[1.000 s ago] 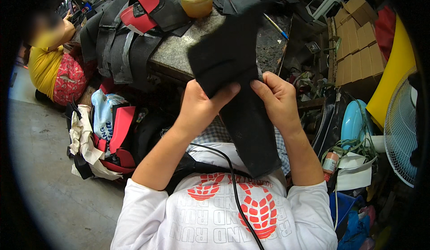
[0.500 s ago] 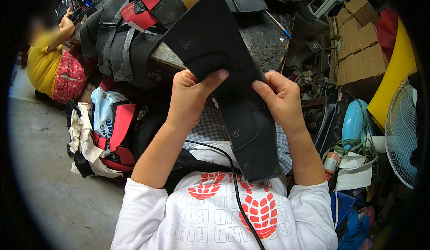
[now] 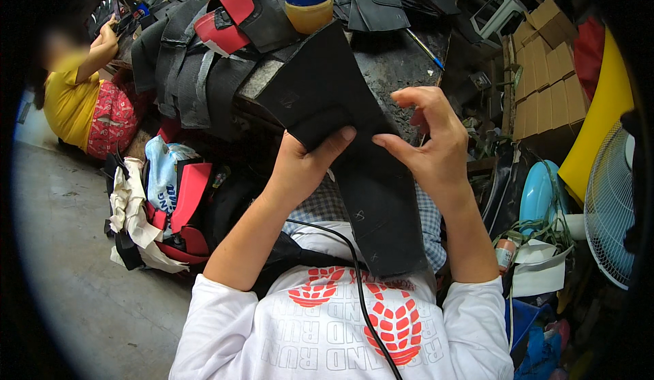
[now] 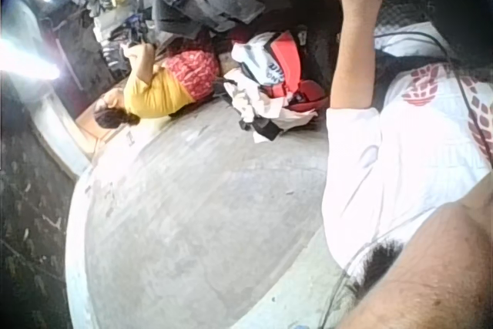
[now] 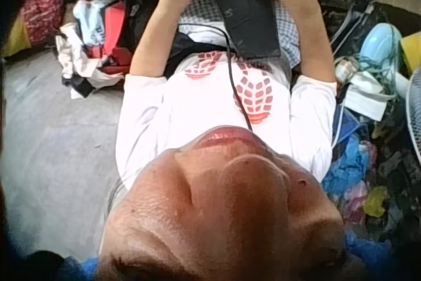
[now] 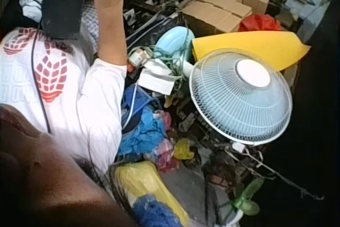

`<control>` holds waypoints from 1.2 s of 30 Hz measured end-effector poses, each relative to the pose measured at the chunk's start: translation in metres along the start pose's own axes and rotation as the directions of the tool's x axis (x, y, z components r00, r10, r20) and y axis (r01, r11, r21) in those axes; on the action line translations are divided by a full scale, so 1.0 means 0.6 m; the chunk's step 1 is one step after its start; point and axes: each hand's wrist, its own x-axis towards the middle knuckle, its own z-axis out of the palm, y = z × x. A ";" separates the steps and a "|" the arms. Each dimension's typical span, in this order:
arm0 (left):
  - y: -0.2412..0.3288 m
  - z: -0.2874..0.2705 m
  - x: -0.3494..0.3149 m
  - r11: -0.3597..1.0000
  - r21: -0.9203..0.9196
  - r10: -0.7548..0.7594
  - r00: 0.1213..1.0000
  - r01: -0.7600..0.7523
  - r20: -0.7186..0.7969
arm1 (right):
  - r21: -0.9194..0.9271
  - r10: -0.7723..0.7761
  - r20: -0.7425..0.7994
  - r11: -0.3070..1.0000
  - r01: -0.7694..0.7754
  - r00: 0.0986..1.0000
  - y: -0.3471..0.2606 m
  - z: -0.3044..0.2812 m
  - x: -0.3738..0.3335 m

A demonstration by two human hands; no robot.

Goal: The person repeatedly picks up black leather pieces from a pile, turns them over to inspect edges and surfaces, and places them back. A red leather piece is also briefly handled and inspected. The person uses a pen to mark or point at details on some pieces.

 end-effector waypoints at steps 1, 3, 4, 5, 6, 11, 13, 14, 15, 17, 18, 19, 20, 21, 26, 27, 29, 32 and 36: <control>0.003 0.001 -0.003 1.000 0.005 0.027 1.000 -0.027 0.015 | -0.033 -0.060 0.006 0.998 0.060 0.998 0.004 0.003 0.005; 0.008 0.001 -0.004 0.998 0.063 0.030 0.999 -0.031 0.015 | 0.051 -0.121 -0.008 0.991 0.122 0.993 0.008 0.011 0.013; 0.011 -0.001 -0.004 0.997 0.068 0.037 0.999 -0.038 0.010 | 0.076 -0.162 -0.025 0.984 0.164 0.986 0.010 0.014 0.018; 0.013 -0.002 -0.004 0.996 0.077 0.046 0.999 -0.045 -0.004 | 0.136 -0.086 -0.034 0.987 0.090 0.996 0.008 0.021 0.020; 0.015 -0.005 -0.004 0.996 0.078 0.042 0.999 -0.040 -0.022 | 0.228 -0.007 0.018 0.974 0.002 1.000 0.007 0.024 0.025; 0.020 -0.022 0.005 0.999 -0.025 0.041 0.990 -0.045 -0.135 | 0.545 0.231 0.352 0.737 -0.400 0.907 0.014 0.046 0.059; 0.022 -0.031 0.011 0.992 -0.049 0.104 0.976 -0.116 -0.192 | 0.657 0.193 0.439 0.598 -0.460 0.878 0.028 0.059 0.088; 0.024 -0.036 0.014 0.987 -0.127 0.069 0.970 -0.100 -0.232 | 0.672 0.179 0.443 0.582 -0.458 0.878 0.040 0.063 0.109; 0.027 -0.042 0.017 0.975 -0.205 0.029 0.963 -0.087 -0.270 | 0.637 0.226 0.406 0.625 -0.451 0.886 0.052 0.072 0.133; 0.031 -0.052 0.026 0.960 -0.259 0.014 0.944 -0.104 -0.329 | 0.545 0.219 0.277 0.766 -0.341 0.936 0.078 0.094 0.191; 0.032 -0.055 0.030 0.961 -0.258 0.007 0.942 -0.099 -0.335 | 0.434 0.202 0.203 0.858 -0.273 0.958 0.090 0.107 0.222; 0.033 -0.058 0.034 0.960 -0.261 0.007 0.940 -0.103 -0.342 | 0.296 0.040 0.070 0.953 -0.059 0.997 0.101 0.124 0.251; 0.034 -0.060 0.037 0.958 -0.263 0.018 0.936 -0.117 -0.352 | 0.119 -0.098 -0.022 0.988 0.100 0.995 0.109 0.142 0.277; 0.035 -0.060 0.040 0.961 -0.255 0.006 0.933 -0.105 -0.359 | -0.047 -0.165 -0.008 0.985 0.165 0.986 0.116 0.160 0.298; 0.037 -0.063 0.044 0.969 -0.224 0.011 0.923 -0.105 -0.385 | -0.166 0.004 0.146 0.986 0.021 0.989 0.130 0.220 0.332; 0.038 -0.064 0.044 0.968 -0.227 0.008 0.922 -0.103 -0.387 | -0.110 -0.023 0.132 0.993 0.038 0.991 0.130 0.223 0.333; 0.038 -0.068 0.045 0.961 -0.248 0.020 0.924 -0.123 -0.381 | -0.070 -0.009 0.135 0.997 0.019 0.991 0.128 0.219 0.331; 0.034 -0.076 0.052 0.971 -0.226 -0.008 0.931 -0.081 -0.366 | -0.030 -0.015 0.121 0.999 0.018 0.993 0.120 0.188 0.306; 0.027 -0.085 0.057 0.964 -0.253 0.015 0.969 -0.079 -0.248 | -0.009 -0.026 0.136 1.000 0.027 0.990 0.100 0.107 0.235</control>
